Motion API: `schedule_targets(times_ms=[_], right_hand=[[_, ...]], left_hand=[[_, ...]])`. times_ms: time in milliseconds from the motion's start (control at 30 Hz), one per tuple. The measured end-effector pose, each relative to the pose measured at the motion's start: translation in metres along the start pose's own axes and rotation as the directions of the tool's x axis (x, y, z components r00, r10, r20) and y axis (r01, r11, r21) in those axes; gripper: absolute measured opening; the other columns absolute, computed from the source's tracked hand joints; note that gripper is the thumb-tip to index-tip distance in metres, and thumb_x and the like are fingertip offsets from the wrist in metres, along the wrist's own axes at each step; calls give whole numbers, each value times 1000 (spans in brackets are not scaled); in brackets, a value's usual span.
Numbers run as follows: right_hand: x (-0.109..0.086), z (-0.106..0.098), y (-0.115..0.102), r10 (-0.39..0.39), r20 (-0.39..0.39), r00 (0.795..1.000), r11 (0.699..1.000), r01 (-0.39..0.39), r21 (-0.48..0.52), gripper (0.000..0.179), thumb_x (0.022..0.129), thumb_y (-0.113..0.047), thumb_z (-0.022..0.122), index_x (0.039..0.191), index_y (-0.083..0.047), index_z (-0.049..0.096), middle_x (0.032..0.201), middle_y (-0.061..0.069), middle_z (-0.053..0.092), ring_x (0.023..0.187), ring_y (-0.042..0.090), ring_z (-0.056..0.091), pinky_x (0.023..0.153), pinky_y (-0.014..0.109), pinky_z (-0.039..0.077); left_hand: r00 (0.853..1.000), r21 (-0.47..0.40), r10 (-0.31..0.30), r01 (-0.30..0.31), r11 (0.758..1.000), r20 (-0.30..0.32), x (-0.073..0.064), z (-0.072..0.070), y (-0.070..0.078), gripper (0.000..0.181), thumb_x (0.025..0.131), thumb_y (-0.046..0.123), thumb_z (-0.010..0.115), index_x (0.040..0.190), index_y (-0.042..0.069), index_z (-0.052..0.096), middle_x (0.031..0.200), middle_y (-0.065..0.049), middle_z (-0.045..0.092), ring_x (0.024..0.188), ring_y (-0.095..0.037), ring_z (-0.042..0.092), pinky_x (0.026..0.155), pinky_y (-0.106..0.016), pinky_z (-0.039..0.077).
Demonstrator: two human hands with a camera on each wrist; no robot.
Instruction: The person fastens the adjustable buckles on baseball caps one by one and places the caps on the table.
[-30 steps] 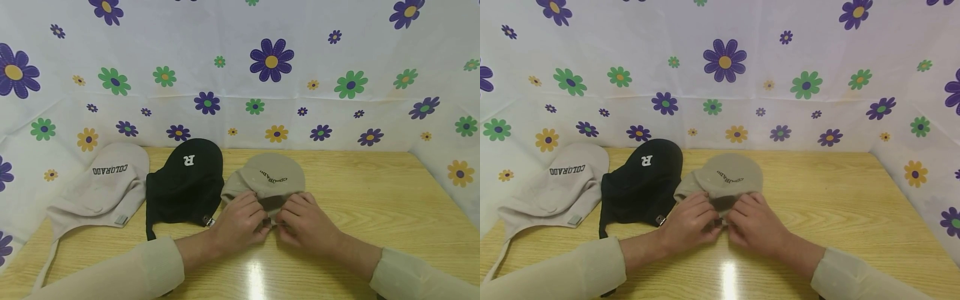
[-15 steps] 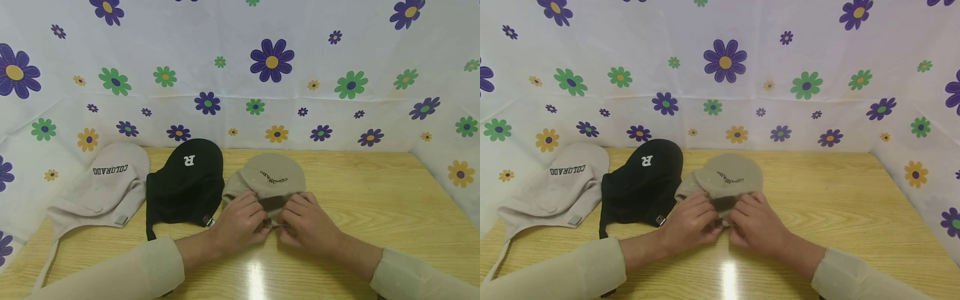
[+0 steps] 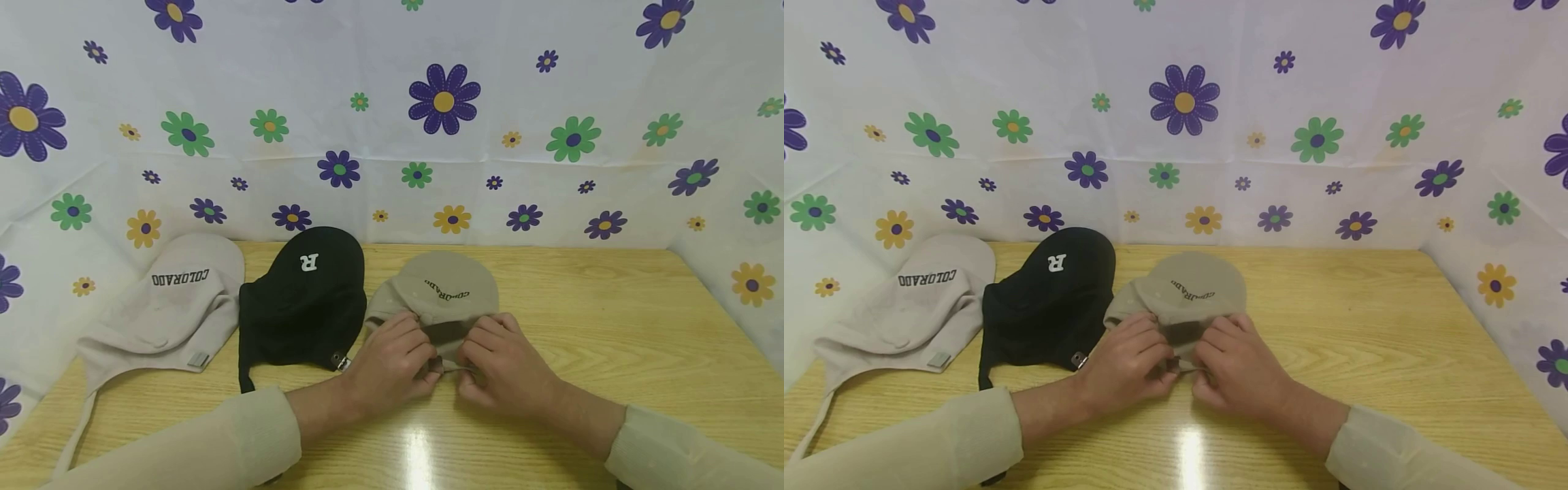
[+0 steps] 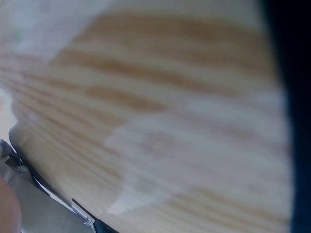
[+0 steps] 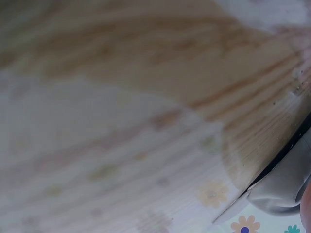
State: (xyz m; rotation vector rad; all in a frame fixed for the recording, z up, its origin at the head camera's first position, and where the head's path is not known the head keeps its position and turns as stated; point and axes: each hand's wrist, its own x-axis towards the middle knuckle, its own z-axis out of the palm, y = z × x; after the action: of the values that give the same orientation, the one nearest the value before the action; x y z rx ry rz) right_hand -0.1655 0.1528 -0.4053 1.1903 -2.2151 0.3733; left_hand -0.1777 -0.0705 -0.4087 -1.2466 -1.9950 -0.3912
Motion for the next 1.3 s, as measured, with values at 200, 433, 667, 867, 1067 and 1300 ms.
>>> schedule_targets(times_ms=[200,433,667,867,1067,1300], right_hand=[[0,0,1,3,-3,1000,1000,-3,4,5,72,-21,58,76,-18,55,76,-7,52,82,16,51,84,36,39],[0,-1,1,-1,-5,1000,1000,1,-5,6,70,-20,58,74,-18,54,74,-7,52,81,16,50,84,38,39],[0,-2,0,21,8,1000,1000,-21,-2,6,70,-20,58,74,-18,54,75,-7,52,82,16,50,84,38,39],[0,-2,-2,63,40,997,998,-63,4,8,73,-22,60,79,-19,56,81,-6,53,84,16,50,82,36,36],[0,-1,-3,65,74,995,998,-66,12,15,75,-25,64,89,-19,61,89,-7,57,90,15,51,85,36,36],[0,-1,-3,51,107,993,998,-55,37,23,79,-30,69,98,-19,63,97,-7,59,97,14,53,89,38,35]], left_hand=[[1000,23,12,-12,1000,-8,0,1,-1,8,73,13,72,69,12,64,71,4,59,72,-12,58,89,-29,50],[1000,14,8,-8,1000,-4,0,0,-1,8,73,13,72,70,12,65,72,4,59,72,-12,57,87,-29,50],[1000,10,10,-10,1000,5,0,0,0,9,73,13,73,70,12,64,72,4,59,72,-13,57,85,-29,50],[1000,8,6,-6,1000,13,-2,-1,0,10,72,13,74,69,11,64,72,4,59,72,-13,56,84,-30,49],[1000,0,6,-6,1000,3,-2,0,-1,10,71,13,75,69,11,65,71,4,59,72,-13,56,83,-30,49],[1000,8,5,-5,1000,5,-2,0,-1,10,72,14,75,69,11,65,72,4,60,73,-13,57,82,-29,49]])
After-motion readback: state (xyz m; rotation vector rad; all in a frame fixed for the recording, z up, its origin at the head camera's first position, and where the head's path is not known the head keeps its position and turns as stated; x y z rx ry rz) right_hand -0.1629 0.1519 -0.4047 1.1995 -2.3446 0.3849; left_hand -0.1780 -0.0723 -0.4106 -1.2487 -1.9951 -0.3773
